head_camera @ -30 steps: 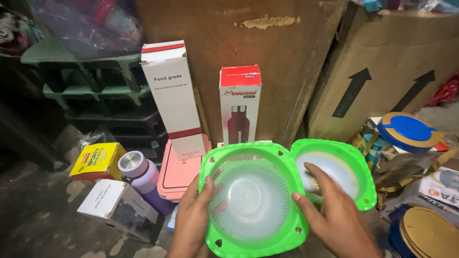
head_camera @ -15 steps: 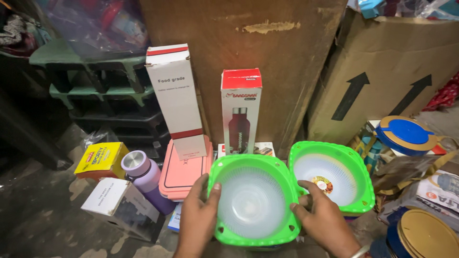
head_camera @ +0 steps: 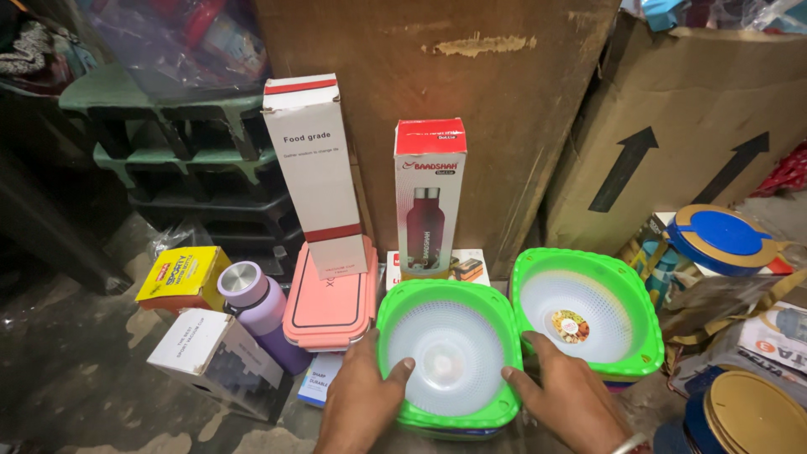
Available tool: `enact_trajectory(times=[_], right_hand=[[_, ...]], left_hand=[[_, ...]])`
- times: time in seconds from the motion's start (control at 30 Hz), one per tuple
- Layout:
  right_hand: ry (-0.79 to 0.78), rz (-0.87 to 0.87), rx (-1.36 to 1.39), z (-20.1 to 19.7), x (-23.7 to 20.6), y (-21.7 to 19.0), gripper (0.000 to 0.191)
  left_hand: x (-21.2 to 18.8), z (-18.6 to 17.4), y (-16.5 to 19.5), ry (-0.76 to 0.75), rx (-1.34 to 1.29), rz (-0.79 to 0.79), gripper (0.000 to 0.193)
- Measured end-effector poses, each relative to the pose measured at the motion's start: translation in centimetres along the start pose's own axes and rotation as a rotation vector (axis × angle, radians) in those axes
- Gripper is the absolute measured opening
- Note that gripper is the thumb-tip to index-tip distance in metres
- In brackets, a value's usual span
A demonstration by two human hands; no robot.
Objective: The person picks up a pink plastic colander, rotates it to show the interior and exterior, then places it down. They repeat the same handling with a green colander, turning it over and displaying its features. The person then picks up a second green colander and performs similar rotations and displays.
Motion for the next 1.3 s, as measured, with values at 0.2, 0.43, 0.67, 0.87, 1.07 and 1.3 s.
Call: enact_trajectory(times=[0.2,0.43,0.67,0.87,1.07,1.3], right_hand=[[0.06,-0.23,0.021,0.5,0.0,-1.8,0.055],[-0.006,-0.116,0.008,-0.2,-0.7,-2.1,0.048],[0.078,0.037,-0.113,-3.0,-1.4,-1.9,0.027],[0.243,-0.008,-0.234,-5.0,-0.5,0.3,0.027],[0.123,-0.125,-0.344,-2.7,1.9,2.9,0.04],[0.101,-0.141,-0.396,-1.1,2.7,3.0,0.033]], left_hand=[[0.1,1.0,-0.5,-0.076,-0.035,-0.001,0.087],[-0.9,0.0,1.6,-0.046,0.08,0.034,0.09],[-3.1,1.1,5.0,-0.07,0.34,0.297,0.054],[-3.0,8.0,3.9,-0.324,0.661,0.583,0.032],[-2.5,9.6,3.0,-0.27,0.667,0.58,0.02],[-2.6,11.3,3.9,-0.308,0.612,0.592,0.019]])
Point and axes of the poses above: each hand's wrist, its own x-axis towards the middle knuckle, its own z-axis out of the palm, y = z × x, the point moved 10 cm from there along x, towards the middle knuckle, and after that the axes turned 8 degrees about -y, right-handed, at the moved point
